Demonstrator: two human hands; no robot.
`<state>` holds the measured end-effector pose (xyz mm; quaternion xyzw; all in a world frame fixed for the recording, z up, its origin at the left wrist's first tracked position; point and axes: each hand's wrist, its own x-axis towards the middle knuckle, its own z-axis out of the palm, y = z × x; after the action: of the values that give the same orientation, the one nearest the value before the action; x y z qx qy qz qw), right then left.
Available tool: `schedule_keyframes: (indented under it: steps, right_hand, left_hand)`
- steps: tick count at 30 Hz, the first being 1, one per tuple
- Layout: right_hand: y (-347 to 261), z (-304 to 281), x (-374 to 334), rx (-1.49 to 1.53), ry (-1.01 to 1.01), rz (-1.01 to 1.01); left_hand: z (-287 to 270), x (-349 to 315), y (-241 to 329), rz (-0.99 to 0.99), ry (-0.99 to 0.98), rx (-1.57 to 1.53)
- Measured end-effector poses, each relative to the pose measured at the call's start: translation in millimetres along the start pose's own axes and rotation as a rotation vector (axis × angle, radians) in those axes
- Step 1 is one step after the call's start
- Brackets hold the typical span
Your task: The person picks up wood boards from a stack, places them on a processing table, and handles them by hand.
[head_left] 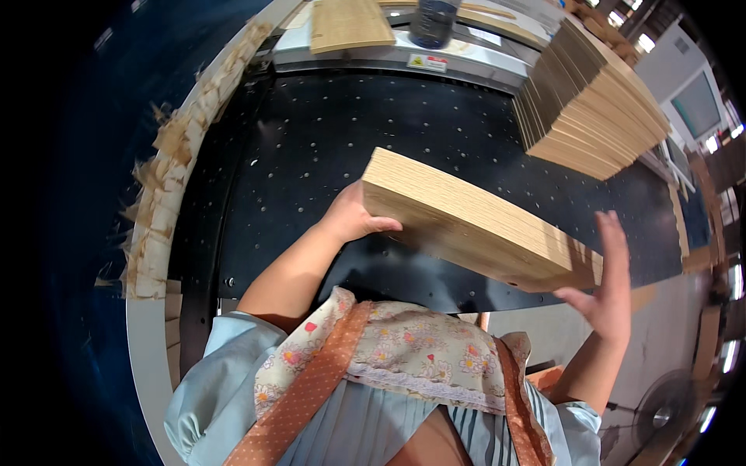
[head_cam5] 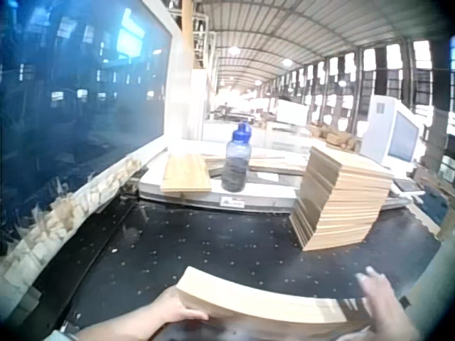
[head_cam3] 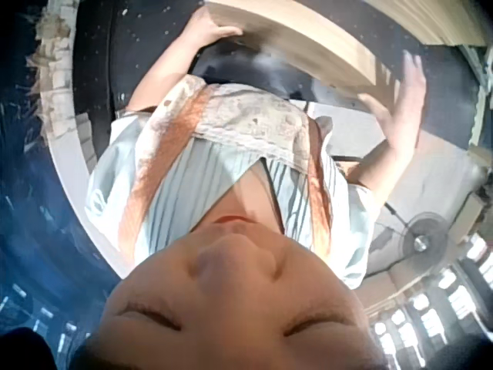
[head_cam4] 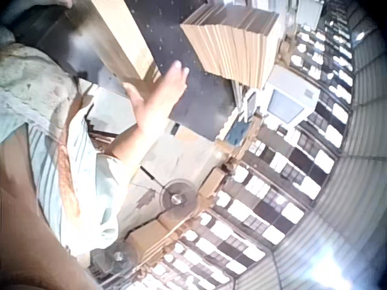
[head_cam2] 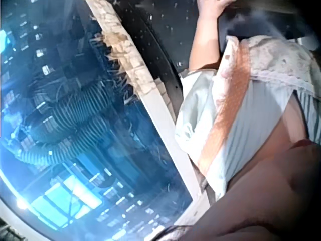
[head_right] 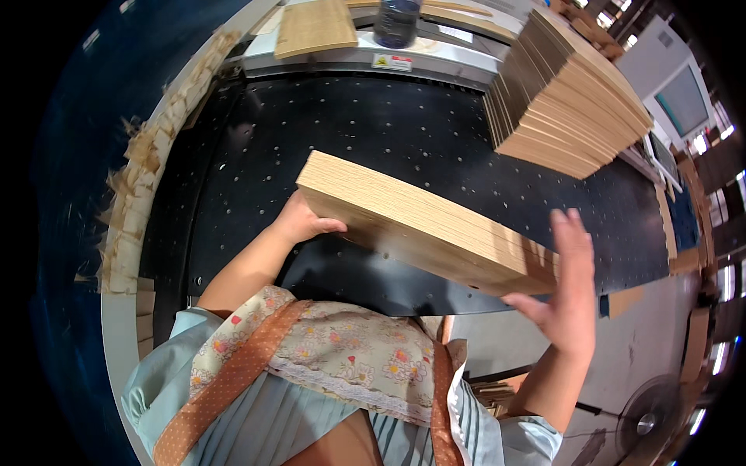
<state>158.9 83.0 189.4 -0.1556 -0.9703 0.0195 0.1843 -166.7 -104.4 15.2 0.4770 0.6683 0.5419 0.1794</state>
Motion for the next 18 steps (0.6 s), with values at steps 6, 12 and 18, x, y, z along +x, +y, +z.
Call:
schedule_keyframes:
  steps: [6,12,18]
  right_hand:
    - [-30,38,29,-0.144,-0.208,0.127]
    - [-25,37,39,-0.120,-0.226,0.018]
    - [-32,40,43,-0.053,-0.209,0.064]
  left_hand:
    - [-20,2,17,0.153,-0.064,0.609]
    - [-35,-1,39,0.077,-0.274,0.802]
    - [-36,-10,54,0.219,-0.145,1.305]
